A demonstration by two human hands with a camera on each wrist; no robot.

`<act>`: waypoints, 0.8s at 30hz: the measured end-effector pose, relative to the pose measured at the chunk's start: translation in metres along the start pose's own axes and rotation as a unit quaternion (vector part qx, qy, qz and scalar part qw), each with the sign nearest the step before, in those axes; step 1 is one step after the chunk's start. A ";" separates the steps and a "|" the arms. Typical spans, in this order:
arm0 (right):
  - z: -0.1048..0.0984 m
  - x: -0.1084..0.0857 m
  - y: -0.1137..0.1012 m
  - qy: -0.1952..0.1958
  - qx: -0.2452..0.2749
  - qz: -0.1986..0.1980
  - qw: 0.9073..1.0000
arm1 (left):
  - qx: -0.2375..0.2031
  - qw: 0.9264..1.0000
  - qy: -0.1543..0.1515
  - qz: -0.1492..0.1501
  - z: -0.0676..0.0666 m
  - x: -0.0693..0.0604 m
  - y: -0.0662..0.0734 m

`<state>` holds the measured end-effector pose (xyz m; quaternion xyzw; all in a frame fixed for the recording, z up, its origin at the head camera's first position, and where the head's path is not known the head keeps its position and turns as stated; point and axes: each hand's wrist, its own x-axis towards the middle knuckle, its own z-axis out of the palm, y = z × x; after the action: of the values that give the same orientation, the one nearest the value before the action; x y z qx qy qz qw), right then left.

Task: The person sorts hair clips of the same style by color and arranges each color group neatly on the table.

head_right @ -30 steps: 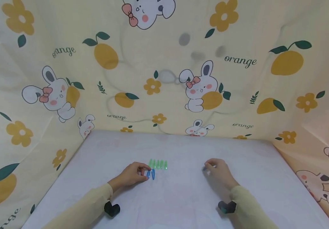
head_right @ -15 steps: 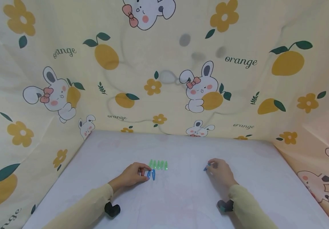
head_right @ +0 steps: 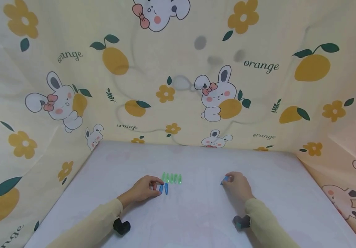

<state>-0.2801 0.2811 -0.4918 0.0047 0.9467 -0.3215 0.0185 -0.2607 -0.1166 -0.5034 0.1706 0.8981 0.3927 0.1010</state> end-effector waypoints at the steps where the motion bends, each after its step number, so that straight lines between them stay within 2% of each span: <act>1: 0.000 0.000 0.000 0.000 -0.001 0.001 1.000 | 0.000 1.000 0.000 -0.001 0.000 0.000 0.001; 8: -0.002 0.000 -0.002 0.007 -0.013 -0.015 1.000 | -0.005 1.000 -0.003 -0.011 0.000 0.001 0.001; 15: -0.003 0.002 -0.001 0.010 0.002 -0.025 1.000 | -0.005 1.000 -0.004 -0.009 0.000 0.001 0.000; 24: -0.005 0.003 -0.002 0.002 0.060 -0.009 0.998 | -0.002 1.000 -0.006 -0.010 -0.001 0.000 0.002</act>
<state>-0.2835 0.2826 -0.4863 -0.0019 0.9256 -0.3781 0.0137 -0.2609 -0.1159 -0.5018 0.1635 0.8983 0.3924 0.1110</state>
